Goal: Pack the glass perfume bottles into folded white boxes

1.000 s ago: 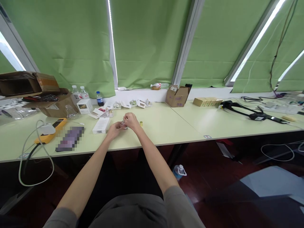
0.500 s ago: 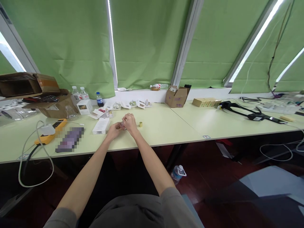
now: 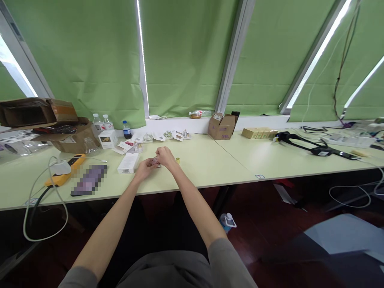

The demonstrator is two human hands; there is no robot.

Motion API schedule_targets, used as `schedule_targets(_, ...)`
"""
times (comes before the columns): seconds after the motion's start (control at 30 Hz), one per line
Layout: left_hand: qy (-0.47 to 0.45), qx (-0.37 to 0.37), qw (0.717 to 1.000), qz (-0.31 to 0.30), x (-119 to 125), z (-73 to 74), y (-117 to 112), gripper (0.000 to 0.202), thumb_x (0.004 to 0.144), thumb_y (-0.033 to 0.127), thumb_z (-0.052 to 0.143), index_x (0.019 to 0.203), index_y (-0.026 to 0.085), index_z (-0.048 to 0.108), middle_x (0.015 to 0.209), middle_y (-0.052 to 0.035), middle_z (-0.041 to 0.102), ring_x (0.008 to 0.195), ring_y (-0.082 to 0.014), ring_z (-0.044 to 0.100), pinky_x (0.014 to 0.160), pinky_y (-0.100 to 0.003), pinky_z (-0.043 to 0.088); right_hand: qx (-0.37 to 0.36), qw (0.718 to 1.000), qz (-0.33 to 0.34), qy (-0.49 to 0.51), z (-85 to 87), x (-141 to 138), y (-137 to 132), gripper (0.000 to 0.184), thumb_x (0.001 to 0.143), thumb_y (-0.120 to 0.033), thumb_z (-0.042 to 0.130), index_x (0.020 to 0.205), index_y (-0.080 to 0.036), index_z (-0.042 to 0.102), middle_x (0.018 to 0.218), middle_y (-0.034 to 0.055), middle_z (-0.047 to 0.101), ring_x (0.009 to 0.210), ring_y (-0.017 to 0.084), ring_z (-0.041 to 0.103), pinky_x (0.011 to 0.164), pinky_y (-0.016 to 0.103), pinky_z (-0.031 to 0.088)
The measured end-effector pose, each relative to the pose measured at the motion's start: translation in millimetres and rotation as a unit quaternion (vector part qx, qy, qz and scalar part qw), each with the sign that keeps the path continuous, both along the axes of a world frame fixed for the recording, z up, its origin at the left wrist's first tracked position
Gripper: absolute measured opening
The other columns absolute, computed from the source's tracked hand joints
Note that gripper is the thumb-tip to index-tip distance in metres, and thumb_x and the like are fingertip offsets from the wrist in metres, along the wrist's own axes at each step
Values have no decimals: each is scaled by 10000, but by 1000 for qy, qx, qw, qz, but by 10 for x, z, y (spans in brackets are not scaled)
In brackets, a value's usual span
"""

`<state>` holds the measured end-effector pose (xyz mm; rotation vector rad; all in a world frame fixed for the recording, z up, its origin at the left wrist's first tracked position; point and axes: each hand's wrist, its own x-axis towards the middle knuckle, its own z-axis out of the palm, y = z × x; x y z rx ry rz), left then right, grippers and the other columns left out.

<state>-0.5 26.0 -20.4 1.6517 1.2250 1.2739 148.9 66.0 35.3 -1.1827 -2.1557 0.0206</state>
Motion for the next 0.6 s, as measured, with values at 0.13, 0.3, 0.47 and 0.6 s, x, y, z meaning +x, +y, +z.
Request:
schedule_targets(0.13,17,10,1000,6,-8,5,4,335,683,345,694,973,179,673,896,-65,711,811,-209,640,723,-308,467,8,1000,19,9,1,16,28,200,701,-61,481,630,-171,633,689,44,640,685,157,532,636,249,362)
schedule_targets(0.3,30,14,999,12,-9,-3,17,307,687,341,691,946,177,675,849,-54,710,765,-200,634,702,-299,453,11,999,21,29,-27,14,66,156,699,-82,508,629,-173,614,714,39,642,685,150,535,641,247,372)
schedule_targets(0.47,24,21,999,1,-12,-9,21,318,696,351,689,961,177,671,859,-58,709,779,-203,639,699,-296,457,21,1000,7,9,-19,-25,44,175,693,-59,500,607,-180,592,708,54,632,699,167,525,644,259,366)
schedule_targets(0.6,31,26,999,7,-18,-8,16,307,701,344,689,957,175,671,859,-62,712,771,-203,643,712,-302,463,15,999,-12,-28,40,-62,19,193,659,-26,485,566,-177,560,669,68,600,676,170,493,615,264,330)
